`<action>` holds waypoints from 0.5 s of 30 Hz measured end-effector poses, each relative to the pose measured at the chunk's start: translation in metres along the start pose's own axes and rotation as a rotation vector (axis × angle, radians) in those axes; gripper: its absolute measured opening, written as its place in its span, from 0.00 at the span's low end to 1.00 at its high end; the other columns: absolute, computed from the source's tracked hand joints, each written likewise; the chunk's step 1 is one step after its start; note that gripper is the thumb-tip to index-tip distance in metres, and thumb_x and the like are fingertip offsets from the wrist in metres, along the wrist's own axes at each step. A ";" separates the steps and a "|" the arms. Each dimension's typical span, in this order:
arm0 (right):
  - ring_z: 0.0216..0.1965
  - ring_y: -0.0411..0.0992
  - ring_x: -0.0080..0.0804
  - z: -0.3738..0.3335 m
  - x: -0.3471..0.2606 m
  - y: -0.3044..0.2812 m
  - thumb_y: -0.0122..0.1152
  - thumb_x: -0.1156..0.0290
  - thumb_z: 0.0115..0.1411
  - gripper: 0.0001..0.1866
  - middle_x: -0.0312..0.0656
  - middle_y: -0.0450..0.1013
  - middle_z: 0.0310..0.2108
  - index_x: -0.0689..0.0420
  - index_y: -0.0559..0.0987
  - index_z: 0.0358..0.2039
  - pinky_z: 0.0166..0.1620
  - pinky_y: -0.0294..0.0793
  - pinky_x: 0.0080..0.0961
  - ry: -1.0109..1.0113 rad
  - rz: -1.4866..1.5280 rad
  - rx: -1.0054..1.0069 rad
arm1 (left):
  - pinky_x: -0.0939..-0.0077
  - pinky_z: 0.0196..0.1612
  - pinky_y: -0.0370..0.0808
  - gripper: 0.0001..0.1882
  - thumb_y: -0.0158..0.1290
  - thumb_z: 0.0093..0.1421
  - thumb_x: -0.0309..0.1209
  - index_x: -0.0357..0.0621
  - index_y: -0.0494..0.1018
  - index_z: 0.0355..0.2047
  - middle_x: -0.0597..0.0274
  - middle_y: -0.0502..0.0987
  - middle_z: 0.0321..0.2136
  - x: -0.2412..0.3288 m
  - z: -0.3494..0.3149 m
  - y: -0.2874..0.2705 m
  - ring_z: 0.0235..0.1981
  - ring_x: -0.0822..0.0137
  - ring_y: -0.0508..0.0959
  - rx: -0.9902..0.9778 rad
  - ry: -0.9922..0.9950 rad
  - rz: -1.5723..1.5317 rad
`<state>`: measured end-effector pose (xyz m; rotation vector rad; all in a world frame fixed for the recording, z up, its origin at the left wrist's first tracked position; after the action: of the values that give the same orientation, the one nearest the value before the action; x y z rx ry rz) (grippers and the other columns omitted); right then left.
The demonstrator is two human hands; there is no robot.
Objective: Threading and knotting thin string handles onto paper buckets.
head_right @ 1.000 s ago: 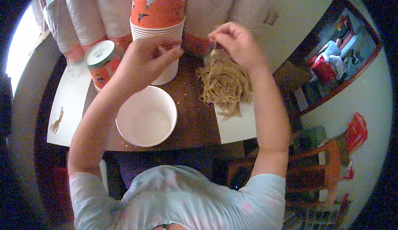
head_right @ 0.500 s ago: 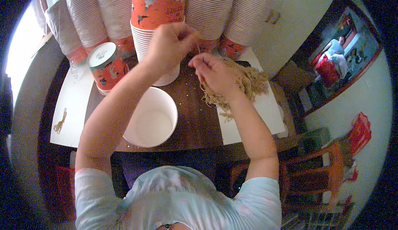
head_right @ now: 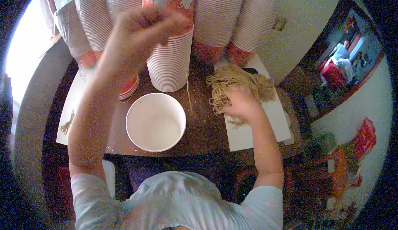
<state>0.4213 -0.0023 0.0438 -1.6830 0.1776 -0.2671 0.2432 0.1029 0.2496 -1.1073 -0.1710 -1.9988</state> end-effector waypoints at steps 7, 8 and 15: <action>0.55 0.64 0.35 -0.021 -0.096 -0.125 0.54 0.64 0.58 0.33 0.48 0.64 0.54 0.64 0.56 0.60 0.58 0.63 0.34 -0.575 1.931 0.143 | 0.83 0.30 0.71 0.08 0.56 0.57 0.27 0.32 0.77 0.32 0.63 0.77 0.25 -0.026 -0.044 0.034 0.25 0.77 0.74 -0.074 -0.100 -0.113; 0.43 0.70 0.27 -0.020 -0.105 -0.122 0.53 0.66 0.59 0.27 0.43 0.68 0.47 0.63 0.61 0.57 0.46 0.71 0.27 -0.496 2.022 0.154 | 0.81 0.25 0.71 0.08 0.55 0.56 0.26 0.31 0.77 0.31 0.62 0.76 0.21 -0.030 -0.048 0.029 0.20 0.76 0.73 -0.015 -0.087 -0.205; 0.24 0.65 0.14 -0.025 -0.120 -0.078 0.55 0.70 0.61 0.11 0.33 0.72 0.31 0.61 0.72 0.43 0.26 0.64 0.12 -0.329 1.768 0.146 | 0.82 0.33 0.70 0.08 0.57 0.55 0.27 0.36 0.78 0.34 0.63 0.75 0.27 -0.062 -0.100 0.013 0.29 0.76 0.73 -0.013 -0.166 -0.144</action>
<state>0.2960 0.0168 0.1151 -0.8863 1.2237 1.2556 0.2050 0.0843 0.1386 -1.3021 -0.3328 -2.0346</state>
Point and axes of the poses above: each hand's wrist, its own z-axis towards the middle knuckle, its own y-axis out of the palm, x = y × z, the point moved 10 cm from there along z, towards the middle knuckle
